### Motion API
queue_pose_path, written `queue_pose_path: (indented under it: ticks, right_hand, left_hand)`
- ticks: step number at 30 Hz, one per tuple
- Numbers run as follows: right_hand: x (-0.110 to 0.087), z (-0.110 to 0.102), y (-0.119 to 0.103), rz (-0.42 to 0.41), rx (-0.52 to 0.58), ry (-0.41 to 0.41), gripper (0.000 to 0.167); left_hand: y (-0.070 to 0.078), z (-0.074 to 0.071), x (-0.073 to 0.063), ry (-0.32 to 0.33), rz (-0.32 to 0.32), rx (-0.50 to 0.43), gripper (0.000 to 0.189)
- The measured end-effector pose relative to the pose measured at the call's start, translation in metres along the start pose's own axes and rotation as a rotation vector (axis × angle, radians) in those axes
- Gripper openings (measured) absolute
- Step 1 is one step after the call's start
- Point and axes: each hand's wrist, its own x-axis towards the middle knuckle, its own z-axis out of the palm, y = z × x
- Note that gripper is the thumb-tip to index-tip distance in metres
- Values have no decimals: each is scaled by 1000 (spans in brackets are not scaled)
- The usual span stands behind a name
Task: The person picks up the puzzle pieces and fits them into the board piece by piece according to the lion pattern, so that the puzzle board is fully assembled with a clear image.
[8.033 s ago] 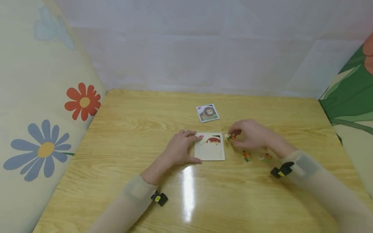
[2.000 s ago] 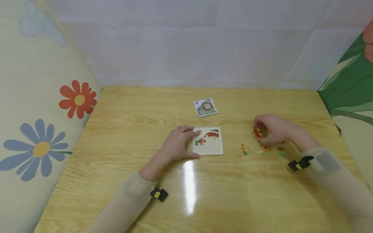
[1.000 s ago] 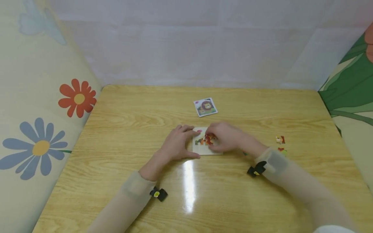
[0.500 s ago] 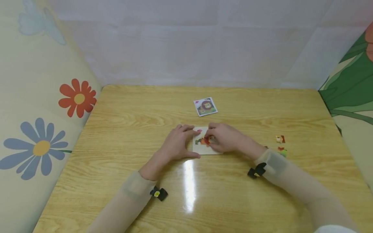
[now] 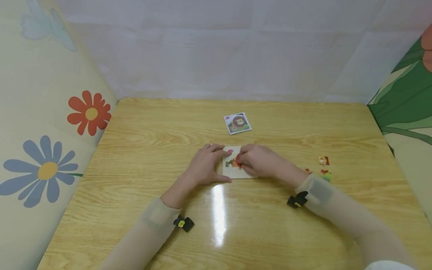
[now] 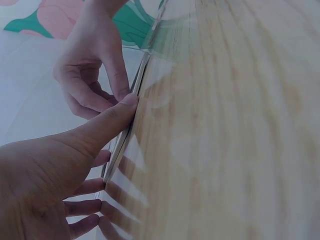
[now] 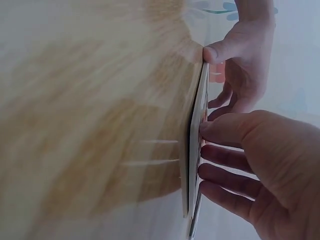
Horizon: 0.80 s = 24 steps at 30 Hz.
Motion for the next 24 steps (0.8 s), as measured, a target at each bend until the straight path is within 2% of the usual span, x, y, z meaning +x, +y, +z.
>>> queue_pose_path:
  ticks: [6, 11, 16, 24]
  right_hand:
    - [-2, -4, 1, 54, 33, -52, 15]
    - [-12, -23, 18, 208, 96, -62, 28]
    - [-36, -49, 41, 299, 88, -2, 28]
    - [-79, -69, 66, 377, 54, -28, 22]
  left_hand:
    - [1, -1, 0, 1, 7, 2, 91]
    - [1, -2, 0, -10, 1, 3, 92]
    - [1, -2, -1, -11, -8, -1, 93]
    - [3, -2, 0, 11, 9, -2, 95]
